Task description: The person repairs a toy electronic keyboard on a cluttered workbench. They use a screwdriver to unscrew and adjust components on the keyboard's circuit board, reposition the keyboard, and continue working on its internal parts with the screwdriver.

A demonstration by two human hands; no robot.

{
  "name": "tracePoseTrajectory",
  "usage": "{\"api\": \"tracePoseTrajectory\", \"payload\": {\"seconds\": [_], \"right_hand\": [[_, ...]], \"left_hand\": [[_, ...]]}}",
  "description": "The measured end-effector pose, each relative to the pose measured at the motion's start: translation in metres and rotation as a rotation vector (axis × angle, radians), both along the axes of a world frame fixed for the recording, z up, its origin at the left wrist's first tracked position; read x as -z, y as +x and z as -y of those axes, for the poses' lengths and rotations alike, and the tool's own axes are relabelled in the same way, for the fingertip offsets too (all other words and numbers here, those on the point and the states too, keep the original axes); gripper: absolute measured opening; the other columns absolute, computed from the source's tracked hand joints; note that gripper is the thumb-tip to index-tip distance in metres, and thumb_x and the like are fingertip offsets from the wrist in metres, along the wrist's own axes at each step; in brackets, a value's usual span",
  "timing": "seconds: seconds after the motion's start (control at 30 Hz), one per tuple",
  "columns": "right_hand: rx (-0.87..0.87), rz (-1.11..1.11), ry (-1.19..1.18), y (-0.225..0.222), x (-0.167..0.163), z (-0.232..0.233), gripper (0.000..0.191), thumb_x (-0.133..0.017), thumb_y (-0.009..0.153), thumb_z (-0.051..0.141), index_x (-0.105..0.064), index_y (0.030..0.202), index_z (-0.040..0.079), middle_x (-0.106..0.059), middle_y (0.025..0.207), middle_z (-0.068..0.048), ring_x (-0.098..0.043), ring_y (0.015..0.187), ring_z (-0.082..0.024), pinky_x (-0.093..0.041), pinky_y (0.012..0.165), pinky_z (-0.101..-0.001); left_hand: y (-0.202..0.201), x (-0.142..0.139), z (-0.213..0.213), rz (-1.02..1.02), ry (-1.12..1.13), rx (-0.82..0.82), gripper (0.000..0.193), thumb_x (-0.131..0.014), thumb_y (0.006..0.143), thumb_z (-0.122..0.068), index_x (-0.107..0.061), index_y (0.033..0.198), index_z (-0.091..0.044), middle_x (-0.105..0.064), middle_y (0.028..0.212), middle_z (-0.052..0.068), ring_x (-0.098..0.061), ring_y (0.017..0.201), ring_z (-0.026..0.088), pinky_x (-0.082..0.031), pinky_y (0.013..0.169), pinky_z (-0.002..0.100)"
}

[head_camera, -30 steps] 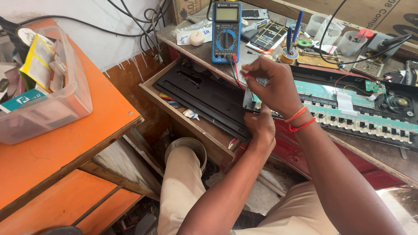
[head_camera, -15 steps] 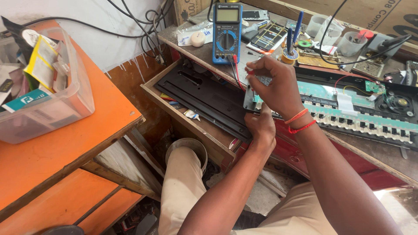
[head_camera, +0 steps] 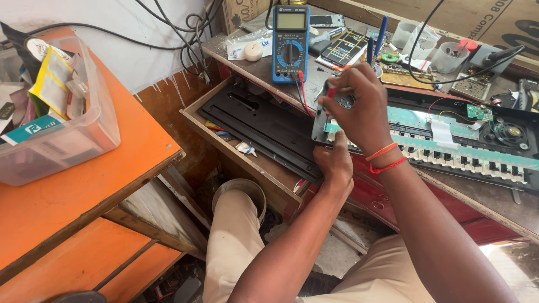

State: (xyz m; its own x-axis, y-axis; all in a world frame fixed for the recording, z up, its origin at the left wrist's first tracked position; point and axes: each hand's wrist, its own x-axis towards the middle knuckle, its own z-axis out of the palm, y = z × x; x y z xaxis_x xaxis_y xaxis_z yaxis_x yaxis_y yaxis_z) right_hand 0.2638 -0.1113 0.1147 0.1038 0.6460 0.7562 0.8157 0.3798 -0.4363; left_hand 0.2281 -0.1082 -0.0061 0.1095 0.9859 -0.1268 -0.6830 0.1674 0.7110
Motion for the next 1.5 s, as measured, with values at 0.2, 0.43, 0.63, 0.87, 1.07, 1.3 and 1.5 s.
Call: {"api": "tracePoseTrajectory", "payload": {"seconds": [0.2, 0.43, 0.63, 0.87, 1.07, 1.3, 1.5], "right_hand": [[-0.205, -0.246, -0.123, 0.005, 0.003, 0.000, 0.013, -0.078, 0.093, 0.000, -0.066, 0.097, -0.001, -0.079, 0.100, -0.007, -0.079, 0.095, -0.012, -0.063, 0.078, -0.0236], [-0.001, -0.081, -0.007, -0.009, 0.001, 0.002, 0.029, -0.089, 0.084, 0.003, -0.061, 0.087, -0.004, -0.075, 0.092, -0.013, -0.078, 0.080, -0.017, -0.059, 0.066, -0.0275], [-0.185, -0.167, -0.077, -0.008, -0.001, 0.004, 0.018, -0.077, 0.090, -0.002, -0.062, 0.102, -0.003, -0.076, 0.110, -0.013, -0.077, 0.099, -0.016, -0.064, 0.080, -0.0271], [-0.156, -0.145, -0.100, -0.002, 0.003, 0.003, 0.013, -0.079, 0.090, -0.004, -0.069, 0.097, -0.001, -0.080, 0.102, -0.010, -0.079, 0.094, -0.013, -0.063, 0.080, -0.0261], [-0.002, -0.163, -0.041, -0.006, -0.001, 0.006, 0.025, -0.087, 0.084, 0.000, -0.064, 0.093, -0.001, -0.074, 0.085, -0.007, -0.075, 0.078, -0.011, -0.058, 0.069, -0.0239], [-0.222, -0.371, -0.107, -0.008, -0.004, 0.009, 0.017, -0.075, 0.087, -0.003, -0.060, 0.093, 0.000, -0.074, 0.104, -0.005, -0.075, 0.092, -0.009, -0.064, 0.073, -0.0237], [-0.133, -0.231, -0.059, 0.003, 0.004, 0.004, 0.027, -0.083, 0.088, -0.003, -0.057, 0.089, -0.001, -0.077, 0.099, -0.010, -0.078, 0.092, -0.013, -0.062, 0.073, -0.0254]], "left_hand": [[0.001, -0.003, 0.001, 0.041, 0.047, -0.012, 0.033, -0.060, 0.093, -0.005, -0.064, 0.124, 0.006, -0.070, 0.111, 0.006, -0.065, 0.095, 0.013, -0.051, 0.086, 0.031], [-0.004, -0.010, 0.001, 0.004, -0.007, 0.025, 0.036, -0.060, 0.095, -0.009, -0.062, 0.128, 0.003, -0.070, 0.114, 0.006, -0.065, 0.098, 0.012, -0.051, 0.086, 0.032], [-0.001, -0.006, 0.001, 0.016, 0.040, -0.023, 0.035, -0.062, 0.095, -0.009, -0.062, 0.128, 0.004, -0.070, 0.114, 0.005, -0.064, 0.100, 0.010, -0.050, 0.087, 0.029], [0.001, 0.000, -0.002, -0.001, -0.004, -0.008, 0.030, -0.061, 0.095, -0.007, -0.065, 0.122, 0.006, -0.071, 0.108, 0.007, -0.066, 0.093, 0.012, -0.051, 0.083, 0.031], [-0.001, -0.002, 0.001, 0.026, -0.015, 0.019, 0.028, -0.060, 0.095, -0.006, -0.065, 0.121, 0.005, -0.068, 0.107, 0.005, -0.061, 0.090, 0.014, -0.047, 0.080, 0.033], [0.000, -0.002, 0.000, 0.003, 0.032, -0.014, 0.028, -0.062, 0.094, -0.008, -0.067, 0.117, 0.008, -0.071, 0.106, 0.007, -0.065, 0.091, 0.013, -0.051, 0.082, 0.032], [-0.002, -0.004, 0.003, -0.007, 0.000, -0.004, 0.027, -0.062, 0.093, -0.009, -0.066, 0.116, 0.005, -0.069, 0.106, 0.007, -0.063, 0.091, 0.013, -0.050, 0.082, 0.031]]}}
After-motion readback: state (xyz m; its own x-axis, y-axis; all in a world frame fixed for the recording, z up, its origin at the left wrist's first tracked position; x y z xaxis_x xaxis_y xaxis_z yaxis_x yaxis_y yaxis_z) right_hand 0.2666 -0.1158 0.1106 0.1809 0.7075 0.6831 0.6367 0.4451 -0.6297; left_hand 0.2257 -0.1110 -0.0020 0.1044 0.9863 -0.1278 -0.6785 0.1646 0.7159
